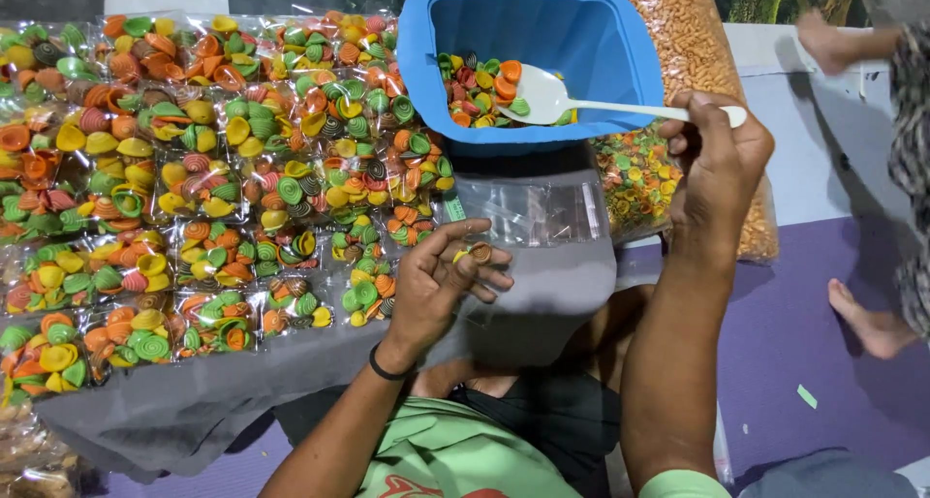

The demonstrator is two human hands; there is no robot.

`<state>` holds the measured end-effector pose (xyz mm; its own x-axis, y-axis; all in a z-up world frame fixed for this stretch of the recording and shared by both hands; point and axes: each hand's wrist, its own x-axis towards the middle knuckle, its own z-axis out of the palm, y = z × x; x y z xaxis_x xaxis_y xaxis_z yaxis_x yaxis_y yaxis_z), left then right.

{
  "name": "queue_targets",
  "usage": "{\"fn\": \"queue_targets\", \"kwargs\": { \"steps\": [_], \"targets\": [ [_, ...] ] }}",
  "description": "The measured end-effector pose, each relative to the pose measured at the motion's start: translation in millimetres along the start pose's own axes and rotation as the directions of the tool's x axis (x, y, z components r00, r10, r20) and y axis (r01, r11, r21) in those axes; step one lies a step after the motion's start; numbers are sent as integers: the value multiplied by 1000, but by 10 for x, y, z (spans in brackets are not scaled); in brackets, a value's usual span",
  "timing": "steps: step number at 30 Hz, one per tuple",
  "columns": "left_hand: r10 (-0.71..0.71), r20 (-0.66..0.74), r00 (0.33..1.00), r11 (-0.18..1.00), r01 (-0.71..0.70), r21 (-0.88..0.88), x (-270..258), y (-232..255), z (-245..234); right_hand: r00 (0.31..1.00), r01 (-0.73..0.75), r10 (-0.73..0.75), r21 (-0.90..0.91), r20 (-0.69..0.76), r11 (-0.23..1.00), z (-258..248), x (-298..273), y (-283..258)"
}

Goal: Manually filling small plastic bags with colorful snacks using a spoon and hands.

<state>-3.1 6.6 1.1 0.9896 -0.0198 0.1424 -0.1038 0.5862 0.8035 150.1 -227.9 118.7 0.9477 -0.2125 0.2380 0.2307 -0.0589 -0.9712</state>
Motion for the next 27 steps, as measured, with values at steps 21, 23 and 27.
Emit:
{"fn": "queue_targets", "kwargs": {
  "steps": [21,23,27],
  "targets": [
    [64,93,994,998,-62,-22,-30,102,68,950,168,-112,-172,293,971,-701,-541,-410],
    [59,85,995,998,-58,-12,-27,87,62,944,155,-100,-157,313,975,-705,-554,-427],
    [60,92,994,998,-58,-25,-29,22,17,916,179,-107,-157,386,971,-721,-578,-457]
  ]
}}
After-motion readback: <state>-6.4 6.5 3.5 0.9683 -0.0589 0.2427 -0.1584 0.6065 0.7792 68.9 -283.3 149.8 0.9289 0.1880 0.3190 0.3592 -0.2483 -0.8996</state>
